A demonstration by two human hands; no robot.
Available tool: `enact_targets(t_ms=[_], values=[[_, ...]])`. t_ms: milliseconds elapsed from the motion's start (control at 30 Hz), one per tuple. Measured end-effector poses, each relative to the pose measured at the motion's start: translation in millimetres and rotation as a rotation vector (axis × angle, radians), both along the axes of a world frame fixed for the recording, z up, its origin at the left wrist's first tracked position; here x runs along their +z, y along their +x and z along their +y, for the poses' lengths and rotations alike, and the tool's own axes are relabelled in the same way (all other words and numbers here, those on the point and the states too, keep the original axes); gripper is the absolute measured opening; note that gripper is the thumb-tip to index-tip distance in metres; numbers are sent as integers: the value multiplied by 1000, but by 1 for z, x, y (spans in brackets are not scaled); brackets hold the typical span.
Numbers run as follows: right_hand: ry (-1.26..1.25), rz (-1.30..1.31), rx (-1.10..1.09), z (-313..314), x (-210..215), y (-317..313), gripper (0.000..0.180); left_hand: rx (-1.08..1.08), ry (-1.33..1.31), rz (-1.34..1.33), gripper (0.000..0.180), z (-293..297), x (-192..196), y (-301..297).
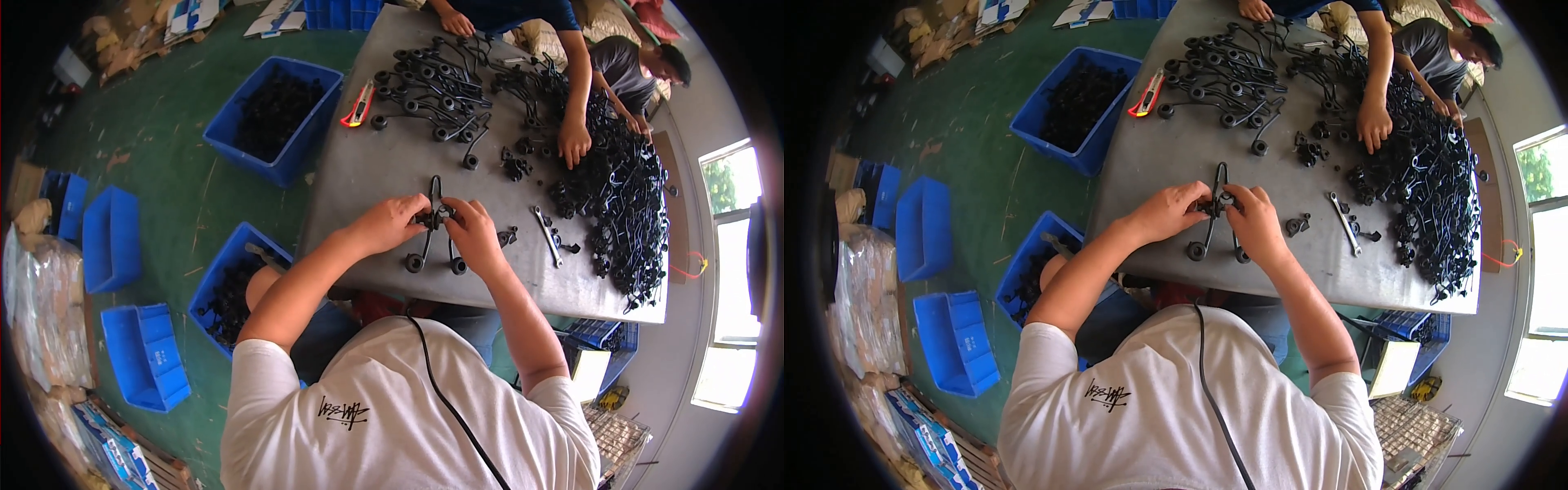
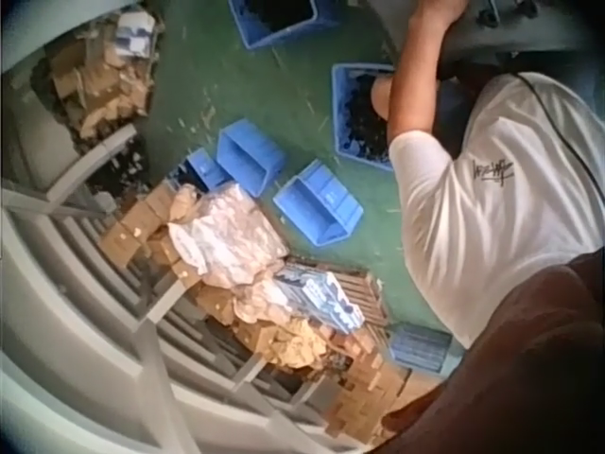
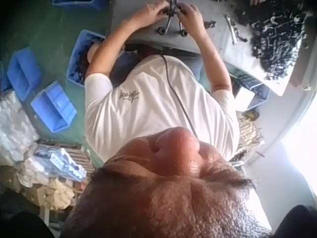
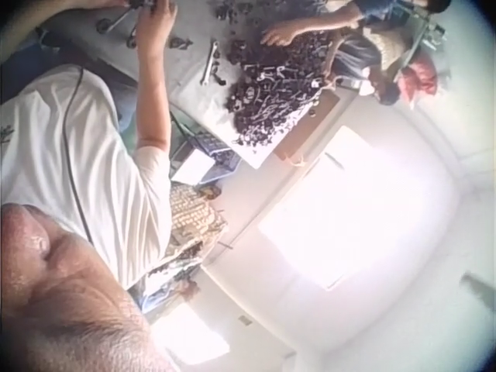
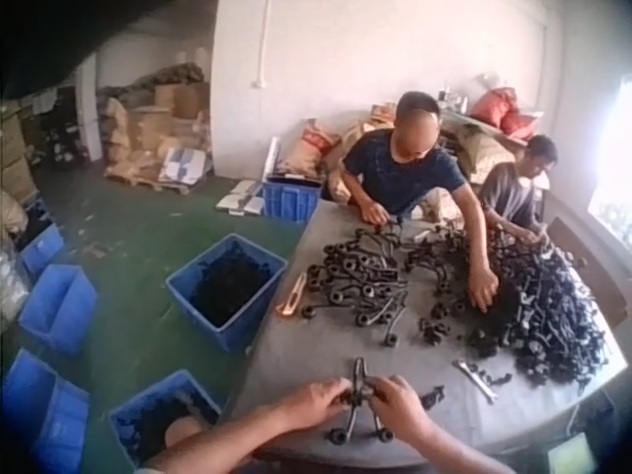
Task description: Assembling small black mechanical components on a work table.
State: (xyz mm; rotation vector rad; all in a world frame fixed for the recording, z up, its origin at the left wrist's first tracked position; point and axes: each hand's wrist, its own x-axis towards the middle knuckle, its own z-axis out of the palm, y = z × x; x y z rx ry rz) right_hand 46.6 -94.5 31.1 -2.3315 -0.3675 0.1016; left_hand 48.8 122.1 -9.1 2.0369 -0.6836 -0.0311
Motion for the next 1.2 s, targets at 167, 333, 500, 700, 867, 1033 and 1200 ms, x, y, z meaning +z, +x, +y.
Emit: enact_targets(t_ms=[167, 333, 500, 700, 867, 1033, 1200], values=[[42, -57, -68, 0, -13, -8, 35, -9, 57, 78, 43, -9, 16, 4], [145, -84, -141, 1, -21, -18, 36, -22, 108, 91, 50, -22, 26, 3], [300, -28, -82, -34, -13, -30, 38, 69, 101, 98, 49, -21, 30, 0], [-297, -403, 23, -124, -33, -17, 37, 63, 105, 269, 48, -25, 31, 3], [-241, -159, 77, -122, -11, -7, 18, 45, -23, 354, 47, -21, 25, 4], [2, -44, -186, -107, -21, -13, 20, 69, 46, 313, 51, -21, 23, 4], [-62, -161, -170, -107, -38, -21, 22, 31, 65, 247, 54, -18, 27, 9]])
